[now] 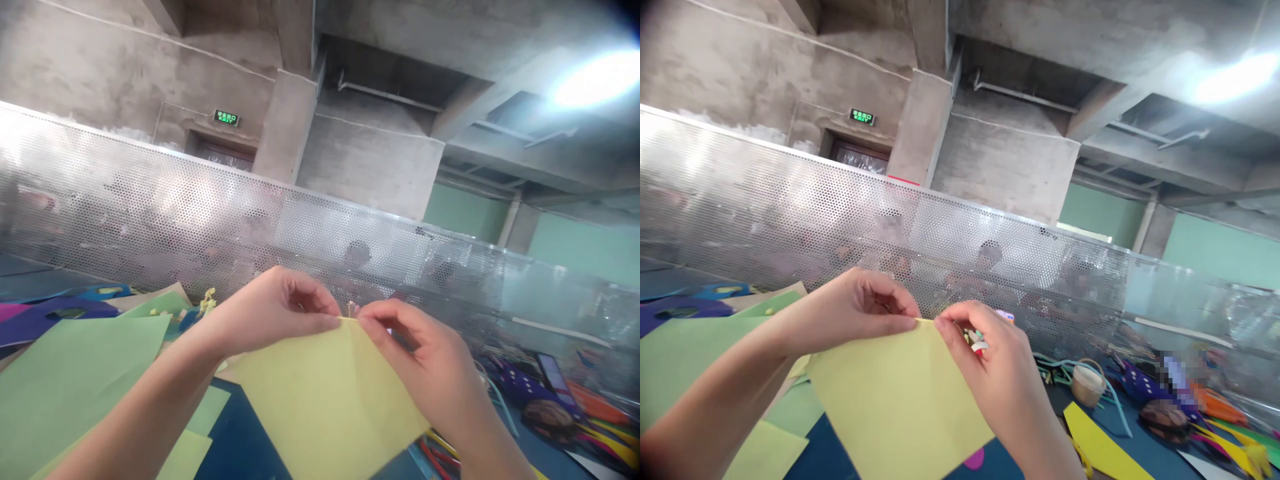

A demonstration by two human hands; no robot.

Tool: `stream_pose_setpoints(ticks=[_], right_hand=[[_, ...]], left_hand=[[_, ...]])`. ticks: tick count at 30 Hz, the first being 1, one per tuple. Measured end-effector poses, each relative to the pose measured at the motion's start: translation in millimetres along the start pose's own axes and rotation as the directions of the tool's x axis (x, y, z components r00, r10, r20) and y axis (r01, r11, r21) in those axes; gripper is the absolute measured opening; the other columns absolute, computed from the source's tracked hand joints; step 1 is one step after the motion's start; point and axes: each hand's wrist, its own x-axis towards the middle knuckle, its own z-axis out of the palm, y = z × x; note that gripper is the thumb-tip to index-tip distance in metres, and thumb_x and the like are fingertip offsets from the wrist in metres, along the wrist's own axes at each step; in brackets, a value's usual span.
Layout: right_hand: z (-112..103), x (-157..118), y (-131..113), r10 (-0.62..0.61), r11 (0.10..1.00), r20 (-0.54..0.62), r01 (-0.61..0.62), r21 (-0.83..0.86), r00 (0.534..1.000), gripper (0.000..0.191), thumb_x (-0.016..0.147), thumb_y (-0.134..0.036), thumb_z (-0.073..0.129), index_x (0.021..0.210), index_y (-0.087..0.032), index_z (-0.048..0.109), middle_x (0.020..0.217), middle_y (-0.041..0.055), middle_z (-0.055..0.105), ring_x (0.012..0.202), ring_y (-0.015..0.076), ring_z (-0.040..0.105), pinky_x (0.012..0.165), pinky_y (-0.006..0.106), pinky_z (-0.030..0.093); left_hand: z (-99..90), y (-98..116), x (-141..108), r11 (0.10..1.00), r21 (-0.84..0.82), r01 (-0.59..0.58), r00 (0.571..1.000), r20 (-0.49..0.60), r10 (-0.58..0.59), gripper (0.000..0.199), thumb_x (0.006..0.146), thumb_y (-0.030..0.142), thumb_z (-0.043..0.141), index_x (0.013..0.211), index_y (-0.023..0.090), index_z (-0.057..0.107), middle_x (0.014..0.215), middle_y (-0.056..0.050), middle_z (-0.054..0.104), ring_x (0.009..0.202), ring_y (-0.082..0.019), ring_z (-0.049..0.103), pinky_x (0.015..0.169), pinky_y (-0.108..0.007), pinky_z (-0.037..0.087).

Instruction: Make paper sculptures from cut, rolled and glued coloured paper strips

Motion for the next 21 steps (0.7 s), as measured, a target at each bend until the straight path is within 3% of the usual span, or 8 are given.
stream_pose_setpoints(ticks=[9, 21], right_hand=[[4.6, -0.4, 5.4, 0.015, 0.999, 0.027, -0.016, 0.037, 1.000, 0.011, 0.087, -0.032, 0.050, 0.085, -0.025, 0.058, 0.085, -0.0026, 0.066, 0.077, 0.0129, 0.062, 0.065, 0.024, 0.047], [-0.2, 4.6, -0.4, 0.096, 0.993, 0.140, -0.105, 0.053, 0.985, 0.016, 0.085, -0.033, 0.050, 0.080, -0.023, 0.062, 0.075, -0.0002, 0.067, 0.065, 0.0140, 0.062, 0.054, 0.023, 0.049]], left_hand=[[-1.4, -4.1, 1.0, 0.993, 0.047, 0.111, 0.993, 0.041, -0.113, 0.025, 0.075, 0.044, 0.057, 0.082, 0.023, 0.070, 0.076, 0.000, 0.069, 0.068, -0.015, 0.062, 0.053, -0.020, 0.044], [-2.7, -4.2, 2.4, 0.993, 0.102, 0.059, 0.998, 0.030, -0.063, 0.025, 0.074, 0.042, 0.058, 0.082, 0.020, 0.068, 0.076, -0.002, 0.069, 0.069, -0.016, 0.063, 0.055, -0.022, 0.045]])
